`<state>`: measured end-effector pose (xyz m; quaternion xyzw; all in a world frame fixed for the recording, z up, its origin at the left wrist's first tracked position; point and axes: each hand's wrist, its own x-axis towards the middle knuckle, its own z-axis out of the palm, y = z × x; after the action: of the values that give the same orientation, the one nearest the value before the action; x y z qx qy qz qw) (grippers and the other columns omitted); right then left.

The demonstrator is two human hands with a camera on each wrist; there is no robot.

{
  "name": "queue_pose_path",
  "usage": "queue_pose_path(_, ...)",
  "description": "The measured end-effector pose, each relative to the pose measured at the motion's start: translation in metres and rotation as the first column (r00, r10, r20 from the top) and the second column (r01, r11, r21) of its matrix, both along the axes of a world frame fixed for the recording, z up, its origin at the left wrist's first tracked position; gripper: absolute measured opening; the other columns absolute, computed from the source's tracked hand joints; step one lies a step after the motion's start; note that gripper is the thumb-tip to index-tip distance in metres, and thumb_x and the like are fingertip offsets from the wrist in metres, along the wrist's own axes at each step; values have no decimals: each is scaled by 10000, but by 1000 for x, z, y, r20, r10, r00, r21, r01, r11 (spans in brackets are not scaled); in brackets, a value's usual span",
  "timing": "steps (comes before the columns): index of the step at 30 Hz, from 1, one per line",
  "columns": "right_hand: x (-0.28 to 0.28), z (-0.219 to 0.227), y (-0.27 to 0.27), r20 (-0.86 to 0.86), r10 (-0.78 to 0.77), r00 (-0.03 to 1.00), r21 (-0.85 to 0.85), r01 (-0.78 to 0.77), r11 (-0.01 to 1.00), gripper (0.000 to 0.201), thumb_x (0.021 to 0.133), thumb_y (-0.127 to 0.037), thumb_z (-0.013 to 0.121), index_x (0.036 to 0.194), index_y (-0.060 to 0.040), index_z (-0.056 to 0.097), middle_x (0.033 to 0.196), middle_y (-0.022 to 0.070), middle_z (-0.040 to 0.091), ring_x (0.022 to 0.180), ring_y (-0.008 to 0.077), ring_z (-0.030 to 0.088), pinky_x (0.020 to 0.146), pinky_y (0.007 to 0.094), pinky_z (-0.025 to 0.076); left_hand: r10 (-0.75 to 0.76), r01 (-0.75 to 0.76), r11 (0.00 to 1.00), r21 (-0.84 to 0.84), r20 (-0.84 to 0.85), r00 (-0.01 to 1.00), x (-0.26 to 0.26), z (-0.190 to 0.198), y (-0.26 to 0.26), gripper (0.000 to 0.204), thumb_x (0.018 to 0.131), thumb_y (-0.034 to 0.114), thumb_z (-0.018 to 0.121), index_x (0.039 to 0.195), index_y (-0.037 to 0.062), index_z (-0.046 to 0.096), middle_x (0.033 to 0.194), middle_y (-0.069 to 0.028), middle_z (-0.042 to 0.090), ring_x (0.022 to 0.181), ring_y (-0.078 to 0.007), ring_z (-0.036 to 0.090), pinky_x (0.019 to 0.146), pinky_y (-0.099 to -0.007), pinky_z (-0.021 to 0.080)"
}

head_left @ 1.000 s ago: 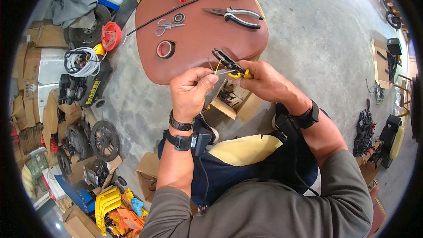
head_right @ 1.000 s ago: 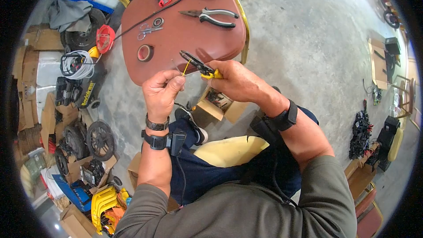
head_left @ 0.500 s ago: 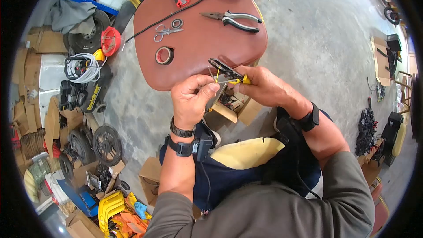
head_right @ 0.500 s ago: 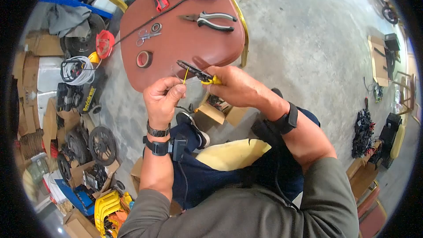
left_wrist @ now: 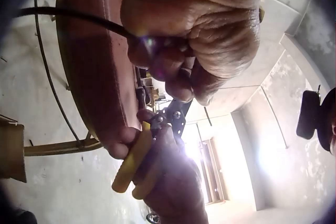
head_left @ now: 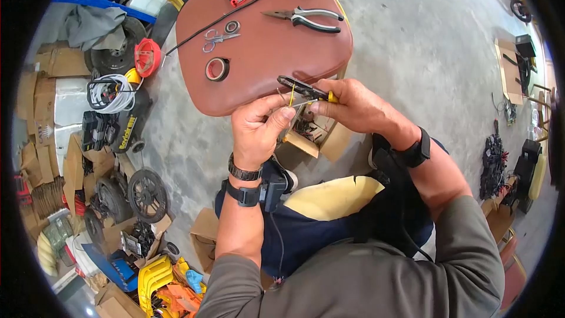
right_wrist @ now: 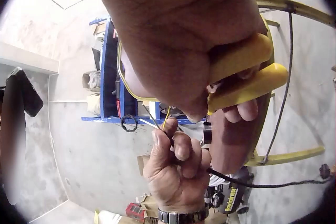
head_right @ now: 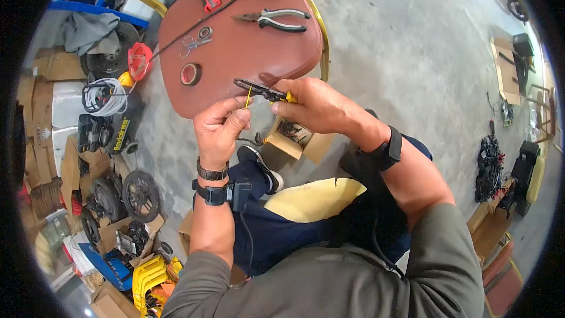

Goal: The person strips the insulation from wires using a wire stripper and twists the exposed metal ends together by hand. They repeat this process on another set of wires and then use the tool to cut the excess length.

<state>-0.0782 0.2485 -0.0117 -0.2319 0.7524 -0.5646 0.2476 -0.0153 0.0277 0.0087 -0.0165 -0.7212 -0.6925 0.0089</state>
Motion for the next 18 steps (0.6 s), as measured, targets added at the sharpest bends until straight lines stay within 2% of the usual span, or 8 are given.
queue_pose_path(3, -1, 7, 3, 10, 24, 1000, 66, -25, 998, 251, 938, -187, 677, 1088, 9, 635, 780, 174, 648, 732, 259, 635, 708, 404, 502, -18, 17, 999, -35, -16, 1000, 1, -3, -1, 228, 907, 106, 756, 1066, -54, 725, 813, -26, 684, 659, -69, 594, 568, -204, 456)
queue_pose_path(6, -2, 13, 4, 98, 31, 995, 142, -45, 989, 241, 983, -162, 662, 1165, -5, 642, 899, 42, 697, 845, 86, 549, 786, 335, 500, -23, 22, 999, -42, -29, 999, 2, -2, 1, 230, 909, 118, 754, 1060, -53, 727, 821, -27, 684, 662, -70, 593, 575, -209, 469)
queue_pose_path(10, -3, 18, 9, 76, 11, 997, 149, -23, 989, 226, 983, -174, 661, 1137, -9, 645, 828, 0, 623, 798, 81, 498, 722, 317, 470, -75, 74, 996, -43, -39, 996, 3, -3, 0, 243, 917, 143, 750, 1066, -47, 722, 795, -26, 679, 648, -61, 581, 548, -200, 445)
queue_pose_path(13, -6, 12, 12, 68, -21, 997, 105, 14, 994, 225, 981, -200, 670, 1103, -11, 659, 803, -43, 549, 778, 65, 452, 683, 282, 435, -23, 24, 1000, -6, 31, 999, 3, 0, 2, 244, 925, 152, 743, 1072, -41, 711, 757, -25, 671, 635, -49, 570, 514, -186, 400)
queue_pose_path(16, -9, 16, 15, 13, -41, 999, 155, 38, 987, 270, 963, -226, 671, 1061, 24, 651, 785, 143, 649, 736, 190, 590, 708, 380, 501, -16, 16, 1000, 12, 24, 1000, 0, -2, 3, 235, 928, 150, 741, 1068, -32, 696, 725, -21, 659, 616, -42, 560, 494, -179, 366)
queue_pose_path(18, -8, 12, 15, 104, -57, 993, 116, 45, 992, 260, 962, -224, 683, 1023, 27, 654, 791, 103, 664, 763, 155, 618, 716, 337, 512, 6, -5, 999, 35, -38, 999, -1, -6, 5, 191, 935, 140, 732, 1027, -21, 686, 738, -39, 670, 591, -51, 549, 486, -187, 373)
